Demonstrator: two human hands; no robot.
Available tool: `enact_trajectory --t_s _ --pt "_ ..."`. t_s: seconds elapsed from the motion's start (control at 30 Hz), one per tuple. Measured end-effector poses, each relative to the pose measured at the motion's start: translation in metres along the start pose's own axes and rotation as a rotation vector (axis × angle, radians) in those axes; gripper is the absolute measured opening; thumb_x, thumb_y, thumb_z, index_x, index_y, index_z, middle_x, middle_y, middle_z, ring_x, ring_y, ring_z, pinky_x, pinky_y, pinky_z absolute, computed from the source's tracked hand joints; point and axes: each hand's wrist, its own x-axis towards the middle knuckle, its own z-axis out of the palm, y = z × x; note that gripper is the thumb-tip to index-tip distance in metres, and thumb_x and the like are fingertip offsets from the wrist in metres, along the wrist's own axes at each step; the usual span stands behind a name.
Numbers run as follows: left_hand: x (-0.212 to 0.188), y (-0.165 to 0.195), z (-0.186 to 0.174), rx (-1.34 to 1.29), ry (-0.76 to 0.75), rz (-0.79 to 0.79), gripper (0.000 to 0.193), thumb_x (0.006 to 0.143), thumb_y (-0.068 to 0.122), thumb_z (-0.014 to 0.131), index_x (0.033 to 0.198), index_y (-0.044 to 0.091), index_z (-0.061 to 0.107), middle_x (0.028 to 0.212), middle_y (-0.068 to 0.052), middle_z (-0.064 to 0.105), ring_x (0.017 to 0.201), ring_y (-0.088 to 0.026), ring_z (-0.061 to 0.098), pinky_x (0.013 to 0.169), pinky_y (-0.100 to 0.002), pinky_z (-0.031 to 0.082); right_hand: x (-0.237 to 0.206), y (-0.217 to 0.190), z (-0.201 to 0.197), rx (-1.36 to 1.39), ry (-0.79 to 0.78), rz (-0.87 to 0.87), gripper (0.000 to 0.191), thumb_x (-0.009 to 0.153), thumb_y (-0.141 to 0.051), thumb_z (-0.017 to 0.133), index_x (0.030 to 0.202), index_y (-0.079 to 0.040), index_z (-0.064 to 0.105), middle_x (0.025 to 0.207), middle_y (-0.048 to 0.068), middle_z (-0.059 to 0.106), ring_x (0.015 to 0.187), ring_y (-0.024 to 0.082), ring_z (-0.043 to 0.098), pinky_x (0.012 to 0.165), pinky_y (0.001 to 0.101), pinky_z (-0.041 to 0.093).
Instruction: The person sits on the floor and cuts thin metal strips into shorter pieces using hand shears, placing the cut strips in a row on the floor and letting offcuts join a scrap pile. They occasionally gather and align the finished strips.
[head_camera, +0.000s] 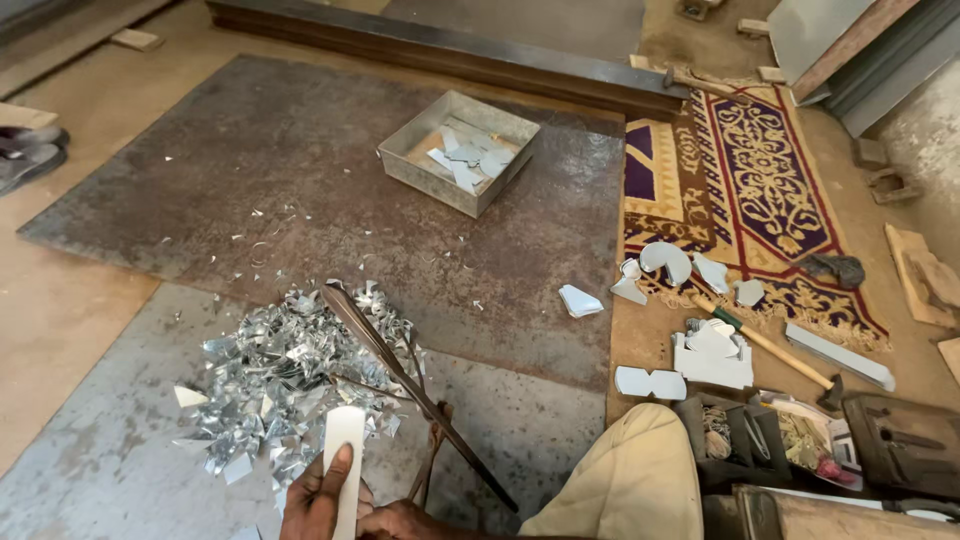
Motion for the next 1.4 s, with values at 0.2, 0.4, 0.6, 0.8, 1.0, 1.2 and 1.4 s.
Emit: enact_trajectory --t_s 0.2,0.4,0.6,0.8,1.0,1.2,1.4 --pt "-0.024 -0.022 -0.012 0.238 0.171 0.716 0.089 0.077 0.023 0.082 0.150 -0.002 0.038 0.123 -0.017 0.063 0.110 -0.027 0.065 0.091 -0.036 0.053 0.005 -0.014 0.007 0.006 0.082 0.050 0.024 0.110 -0.018 0.061 0.121 0.002 0.069 0.101 0.009 0.073 0.096 0.016 0.070 0.084 0.0322 0.054" --pt "-0.109 -0.099 -0.052 0.580 0.338 0.644 0.080 0.076 0.021 0.090 0.141 -0.001 0.050 0.131 -0.021 0.057 0.121 -0.040 0.057 0.100 -0.045 0.048 0.047 0.000 0.031 0.352 0.329 0.274 0.020 0.100 -0.015 0.064 0.114 -0.002 0.068 0.089 0.006 0.072 0.078 0.015 0.070 0.070 0.0301 0.058" --pt "-0.148 -0.122 -0.079 0.372 0.501 0.325 0.064 0.076 0.006 0.082 0.137 0.003 0.061 0.113 -0.014 0.055 0.092 -0.031 0.061 0.075 -0.041 0.053 0.056 0.000 0.085 0.273 0.029 0.378 0.026 0.102 -0.025 0.061 0.119 -0.006 0.065 0.098 0.002 0.073 0.084 0.013 0.070 0.077 0.0309 0.056" --pt "-0.149 -0.163 -0.120 0.354 0.769 0.526 0.068 0.076 0.009 0.084 0.136 -0.004 0.055 0.111 -0.009 0.052 0.095 -0.022 0.059 0.076 -0.037 0.055 0.030 0.007 0.113 -1.005 0.061 -0.226 0.014 0.093 -0.031 0.071 0.103 -0.021 0.072 0.088 -0.007 0.074 0.077 0.014 0.066 0.104 0.0582 0.022" --pt "-0.137 -0.198 -0.176 0.532 1.022 0.423 0.071 0.086 0.034 0.082 0.141 -0.002 0.055 0.114 -0.017 0.048 0.102 -0.031 0.056 0.078 -0.041 0.058 0.029 0.022 0.107 -0.968 0.002 -0.317 0.010 0.089 -0.027 0.073 0.094 -0.020 0.070 0.088 -0.006 0.076 0.083 0.022 0.061 0.101 0.0479 0.029" --pt "-0.138 -0.208 -0.191 0.912 1.069 0.111 0.088 0.089 0.045 0.083 0.148 -0.003 0.039 0.126 -0.028 0.046 0.110 -0.041 0.053 0.091 -0.058 0.048 0.035 0.013 0.119 -0.952 0.016 -0.347 0.010 0.087 -0.025 0.074 0.093 -0.019 0.070 0.086 -0.004 0.075 0.081 0.024 0.063 0.105 0.0545 0.031" --pt "-0.134 -0.199 -0.182 0.702 1.103 -0.075 0.093 0.085 0.028 0.077 0.160 -0.001 0.029 0.130 -0.024 0.056 0.115 -0.036 0.055 0.102 -0.054 0.050 0.041 0.003 0.122 -0.965 -0.006 -0.307 0.011 0.086 -0.026 0.076 0.093 -0.019 0.069 0.087 -0.003 0.075 0.081 0.025 0.064 0.105 0.0545 0.032"
